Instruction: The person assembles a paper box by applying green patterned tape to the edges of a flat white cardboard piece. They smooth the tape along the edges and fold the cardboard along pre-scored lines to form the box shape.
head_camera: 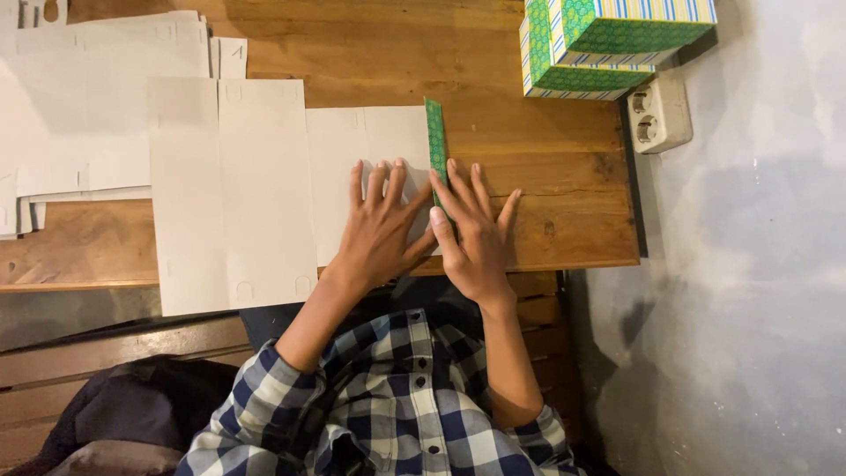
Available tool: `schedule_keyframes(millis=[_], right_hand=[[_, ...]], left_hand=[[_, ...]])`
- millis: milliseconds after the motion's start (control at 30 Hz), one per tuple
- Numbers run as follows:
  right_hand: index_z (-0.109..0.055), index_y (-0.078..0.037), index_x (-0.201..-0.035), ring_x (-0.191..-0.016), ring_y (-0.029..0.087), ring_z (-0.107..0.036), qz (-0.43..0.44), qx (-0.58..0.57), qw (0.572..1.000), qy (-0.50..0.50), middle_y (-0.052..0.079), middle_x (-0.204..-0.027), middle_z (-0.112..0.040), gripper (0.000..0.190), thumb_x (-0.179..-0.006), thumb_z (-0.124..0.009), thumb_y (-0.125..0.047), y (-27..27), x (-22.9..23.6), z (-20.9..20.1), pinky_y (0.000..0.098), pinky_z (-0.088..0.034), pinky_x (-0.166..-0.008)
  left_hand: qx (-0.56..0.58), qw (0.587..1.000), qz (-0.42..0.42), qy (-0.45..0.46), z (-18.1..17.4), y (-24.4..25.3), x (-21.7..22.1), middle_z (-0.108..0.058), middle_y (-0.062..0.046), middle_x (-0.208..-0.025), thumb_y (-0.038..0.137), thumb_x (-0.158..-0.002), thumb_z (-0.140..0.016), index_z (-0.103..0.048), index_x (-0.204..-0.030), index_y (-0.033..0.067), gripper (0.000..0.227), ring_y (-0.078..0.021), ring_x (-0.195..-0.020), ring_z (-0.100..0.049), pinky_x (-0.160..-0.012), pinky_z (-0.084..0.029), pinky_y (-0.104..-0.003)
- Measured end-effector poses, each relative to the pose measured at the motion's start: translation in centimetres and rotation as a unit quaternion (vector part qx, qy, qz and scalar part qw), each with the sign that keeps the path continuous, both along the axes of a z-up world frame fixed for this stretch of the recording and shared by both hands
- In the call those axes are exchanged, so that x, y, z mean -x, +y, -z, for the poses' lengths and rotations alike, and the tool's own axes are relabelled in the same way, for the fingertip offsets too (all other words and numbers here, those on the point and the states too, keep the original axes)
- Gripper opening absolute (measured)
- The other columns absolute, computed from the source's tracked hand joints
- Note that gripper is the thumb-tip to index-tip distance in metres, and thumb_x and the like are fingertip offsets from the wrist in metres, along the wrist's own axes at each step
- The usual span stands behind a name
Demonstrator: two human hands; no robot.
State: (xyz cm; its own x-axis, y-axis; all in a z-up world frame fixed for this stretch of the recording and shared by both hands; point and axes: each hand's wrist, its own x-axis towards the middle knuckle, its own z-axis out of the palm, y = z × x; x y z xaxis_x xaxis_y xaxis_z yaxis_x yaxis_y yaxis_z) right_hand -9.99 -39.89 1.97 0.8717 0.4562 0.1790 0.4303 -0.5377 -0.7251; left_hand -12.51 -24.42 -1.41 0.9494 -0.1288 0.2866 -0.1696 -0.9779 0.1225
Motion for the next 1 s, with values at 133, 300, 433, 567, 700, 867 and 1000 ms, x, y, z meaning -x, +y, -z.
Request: schedule_keyframes(millis=[133, 300, 433, 567, 700, 867, 1000], right_hand=[[-0.048, -0.018, -0.154, -0.157, 0.036, -0.011, -0.004, 0.032, 0.999, -0.014, 0.010, -0.167, -0.031, 0.050, -0.112, -0.031, -0.037, 0.0, 0.1, 0.3, 0.0673, 0.019, -0.115], [-0.050, -0.013, -0.152, -0.156, 0.036, -0.011, -0.011, 0.077, 0.996, -0.045, 0.011, -0.167, -0.029, 0.049, -0.113, -0.028, -0.034, 0.2, 0.1, 0.6, 0.0677, 0.018, -0.115], [-0.050, -0.013, -0.153, -0.155, 0.036, -0.017, 0.001, 0.047, 0.998, -0.041, 0.012, -0.164, -0.036, 0.047, -0.111, -0.035, -0.030, 0.0, 0.0, 0.8, 0.0660, 0.015, -0.117], [-0.067, -0.014, -0.136, -0.150, 0.036, -0.034, 0.035, -0.053, 0.997, -0.032, 0.011, -0.156, -0.050, 0.035, -0.108, -0.047, -0.023, -1.0, -0.2, 1.1, 0.0623, -0.001, -0.122], [-0.069, -0.013, -0.134, -0.147, 0.039, -0.037, 0.032, -0.047, 0.997, -0.056, 0.014, -0.152, -0.053, 0.033, -0.102, -0.060, -0.016, -1.1, -0.1, 1.6, 0.0644, -0.007, -0.121], [-0.071, -0.014, -0.131, -0.146, 0.034, -0.041, 0.040, -0.001, 0.996, -0.082, 0.010, -0.149, -0.057, 0.034, -0.098, -0.066, -0.018, -1.4, -0.4, 2.8, 0.0565, -0.010, -0.123], [-0.072, -0.012, -0.128, -0.145, 0.035, -0.042, 0.043, -0.002, 0.995, -0.089, 0.012, -0.149, -0.057, 0.032, -0.097, -0.068, -0.014, -1.2, -0.3, 2.2, 0.0568, -0.012, -0.123]], left_hand=[[0.051, 0.999, -0.005, 0.011, -0.6, 0.5, 0.5, -0.049, -0.021, -0.136, 0.058, -0.091, -0.051, -0.036, -0.158, 0.0141, 0.082, -0.0393, -0.132, -0.042, -0.118, -0.015, -0.064], [0.077, 0.997, 0.013, 0.001, -1.6, 0.5, 0.5, -0.045, -0.021, -0.140, 0.044, -0.091, -0.053, -0.031, -0.162, 0.0167, 0.080, -0.0411, -0.132, -0.040, -0.119, -0.016, -0.064], [0.094, 0.995, 0.029, 0.001, -1.1, 0.7, 0.5, -0.040, -0.021, -0.147, 0.038, -0.092, -0.048, -0.032, -0.161, 0.0169, 0.074, -0.0400, -0.139, -0.035, -0.120, -0.014, -0.061], [0.110, 0.993, 0.027, 0.013, -1.0, 0.8, 0.4, -0.040, -0.022, -0.151, 0.037, -0.096, -0.041, -0.041, -0.157, 0.0141, 0.065, -0.0385, -0.144, -0.031, -0.121, -0.011, -0.059], [0.143, 0.990, 0.010, 0.014, -1.0, 0.4, 0.0, -0.041, -0.020, -0.152, 0.051, -0.105, -0.035, -0.048, -0.152, 0.0134, 0.061, -0.0361, -0.144, -0.031, -0.121, -0.012, -0.059], [0.145, 0.989, -0.026, 0.025, -0.6, -0.1, -0.4, -0.043, -0.017, -0.149, 0.047, -0.108, -0.039, -0.041, -0.157, 0.0175, 0.057, -0.0348, -0.142, -0.033, -0.121, -0.015, -0.060], [0.121, 0.991, -0.044, 0.024, 0.0, -0.7, -1.1, -0.042, -0.017, -0.149, 0.042, -0.108, -0.038, -0.040, -0.158, 0.0256, 0.053, -0.0359, -0.141, -0.032, -0.119, -0.014, -0.065]])
